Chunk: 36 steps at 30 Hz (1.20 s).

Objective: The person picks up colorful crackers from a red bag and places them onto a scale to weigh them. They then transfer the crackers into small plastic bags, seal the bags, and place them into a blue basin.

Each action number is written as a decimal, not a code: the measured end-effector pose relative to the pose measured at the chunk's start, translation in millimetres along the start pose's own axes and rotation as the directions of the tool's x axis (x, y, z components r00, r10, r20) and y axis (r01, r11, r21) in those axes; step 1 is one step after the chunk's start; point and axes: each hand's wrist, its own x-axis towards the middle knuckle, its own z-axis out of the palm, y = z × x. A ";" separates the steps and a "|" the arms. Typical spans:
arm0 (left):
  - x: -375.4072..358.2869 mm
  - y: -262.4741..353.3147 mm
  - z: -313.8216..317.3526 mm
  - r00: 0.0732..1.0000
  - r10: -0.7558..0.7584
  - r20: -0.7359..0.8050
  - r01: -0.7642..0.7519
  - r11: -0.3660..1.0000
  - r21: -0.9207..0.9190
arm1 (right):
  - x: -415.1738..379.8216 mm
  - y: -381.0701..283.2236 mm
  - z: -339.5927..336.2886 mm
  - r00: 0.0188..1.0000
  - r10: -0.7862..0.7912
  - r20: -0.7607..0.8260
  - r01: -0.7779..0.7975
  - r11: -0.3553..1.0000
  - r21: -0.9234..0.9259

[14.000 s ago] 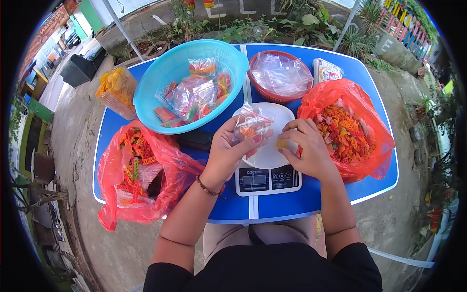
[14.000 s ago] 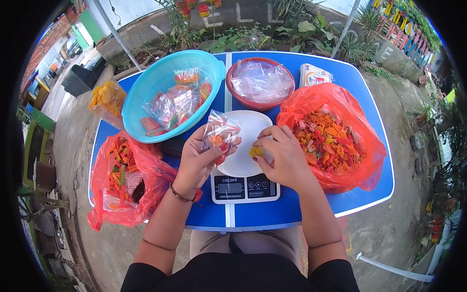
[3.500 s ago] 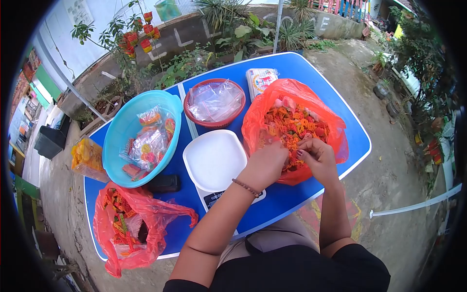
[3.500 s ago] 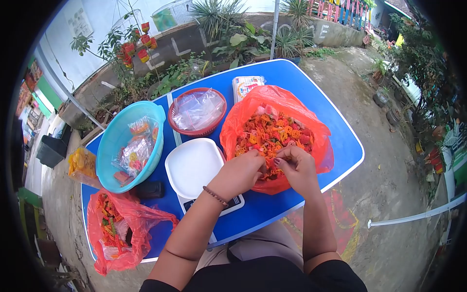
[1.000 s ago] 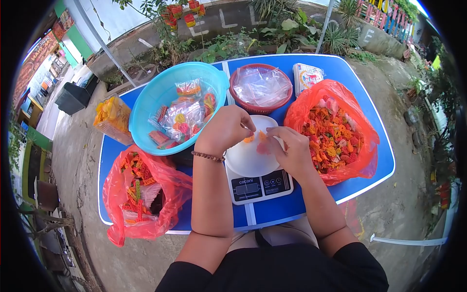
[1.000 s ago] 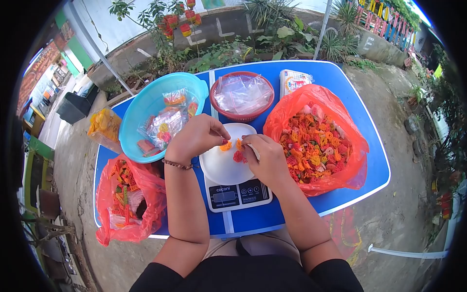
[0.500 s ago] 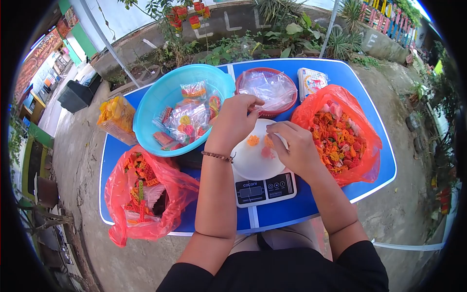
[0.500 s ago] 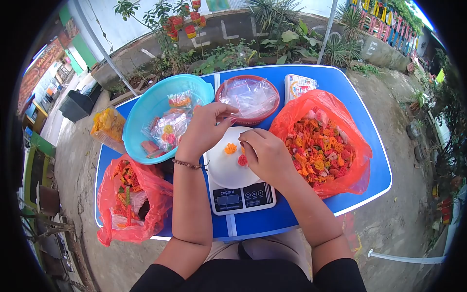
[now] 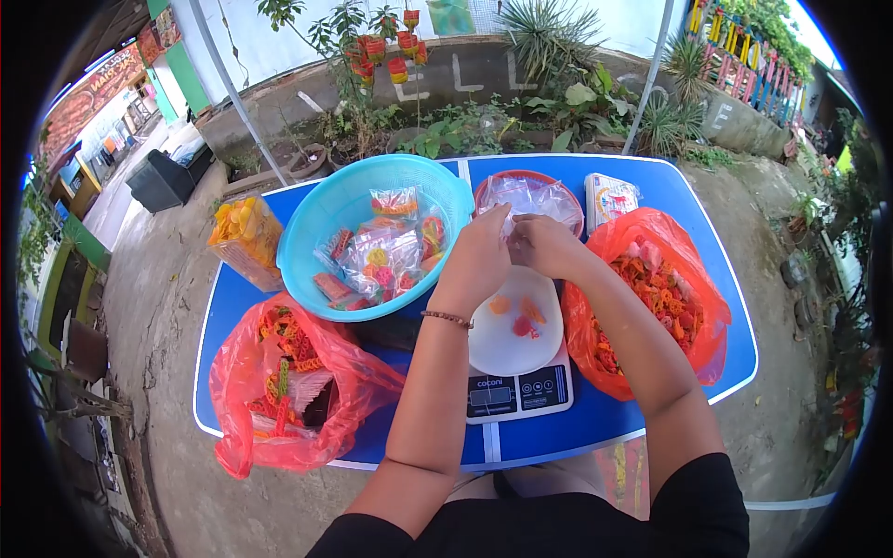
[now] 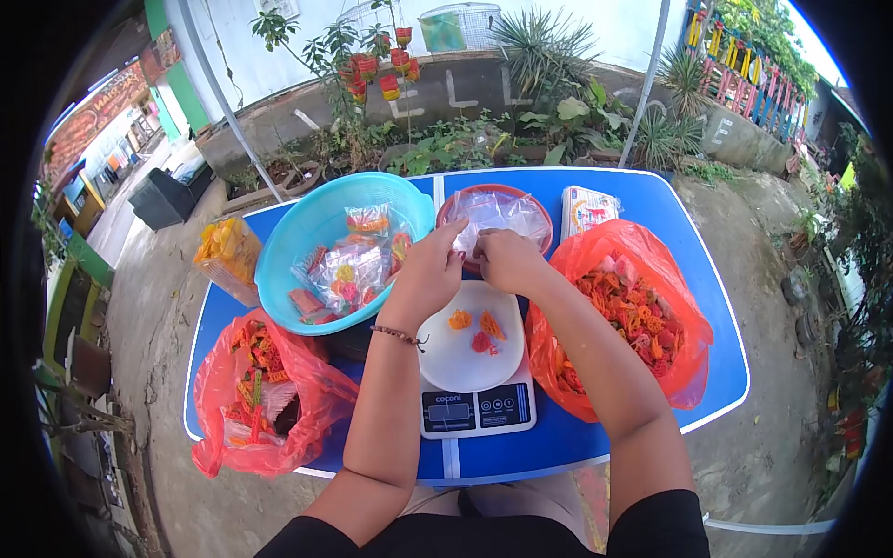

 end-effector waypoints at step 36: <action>-88.2 32.9 -36.3 0.898 0.380 -0.222 -0.319 0.910 0.266 | -124.6 -103.5 5.1 0.729 0.038 -0.684 0.396 0.792 0.465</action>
